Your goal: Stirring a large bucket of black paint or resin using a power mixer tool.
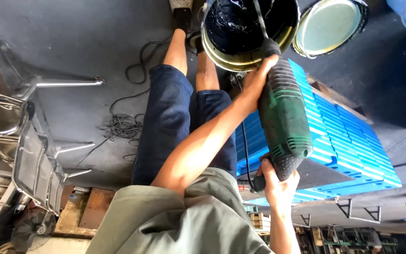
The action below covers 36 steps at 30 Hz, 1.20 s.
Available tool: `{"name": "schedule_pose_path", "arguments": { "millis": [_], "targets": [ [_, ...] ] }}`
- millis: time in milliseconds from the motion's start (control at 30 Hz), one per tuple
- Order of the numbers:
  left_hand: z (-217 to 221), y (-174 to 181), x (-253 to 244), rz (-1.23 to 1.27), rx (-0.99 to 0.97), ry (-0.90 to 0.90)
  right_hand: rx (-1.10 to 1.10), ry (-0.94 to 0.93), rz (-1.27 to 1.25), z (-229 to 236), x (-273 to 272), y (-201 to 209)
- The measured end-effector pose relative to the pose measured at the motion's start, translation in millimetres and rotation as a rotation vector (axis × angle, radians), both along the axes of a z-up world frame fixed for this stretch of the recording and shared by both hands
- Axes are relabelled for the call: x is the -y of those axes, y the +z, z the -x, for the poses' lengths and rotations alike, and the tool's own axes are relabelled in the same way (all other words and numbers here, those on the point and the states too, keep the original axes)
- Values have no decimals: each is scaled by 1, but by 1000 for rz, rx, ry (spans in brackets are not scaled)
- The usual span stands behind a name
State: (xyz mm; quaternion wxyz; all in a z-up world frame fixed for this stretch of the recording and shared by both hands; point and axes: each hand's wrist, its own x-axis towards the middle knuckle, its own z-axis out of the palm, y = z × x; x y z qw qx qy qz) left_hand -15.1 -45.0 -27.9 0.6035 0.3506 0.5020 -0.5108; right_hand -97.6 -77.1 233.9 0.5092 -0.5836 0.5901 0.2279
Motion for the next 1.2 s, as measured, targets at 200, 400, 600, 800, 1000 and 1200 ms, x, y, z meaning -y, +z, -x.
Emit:
{"name": "schedule_pose_path", "arguments": {
  "millis": [200,400,600,800,1000,1200],
  "targets": [
    [21,10,0,20,-107,-58,-49,-57,16,16,-9,9],
    [44,18,-22,12,-111,62,-107,-35,-5,33,-19,13],
    [40,18,-54,-11,-160,102,-92,-48,-106,36,-31,8],
    [34,21,-71,-152,-226,106,-85,41,-136,27,-36,12],
    [28,29,-70,-49,-206,198,-120,110,-105,28,-35,16],
    [34,36,-71,-21,-188,182,-72,116,-74,35,-35,22]
  ]
}}
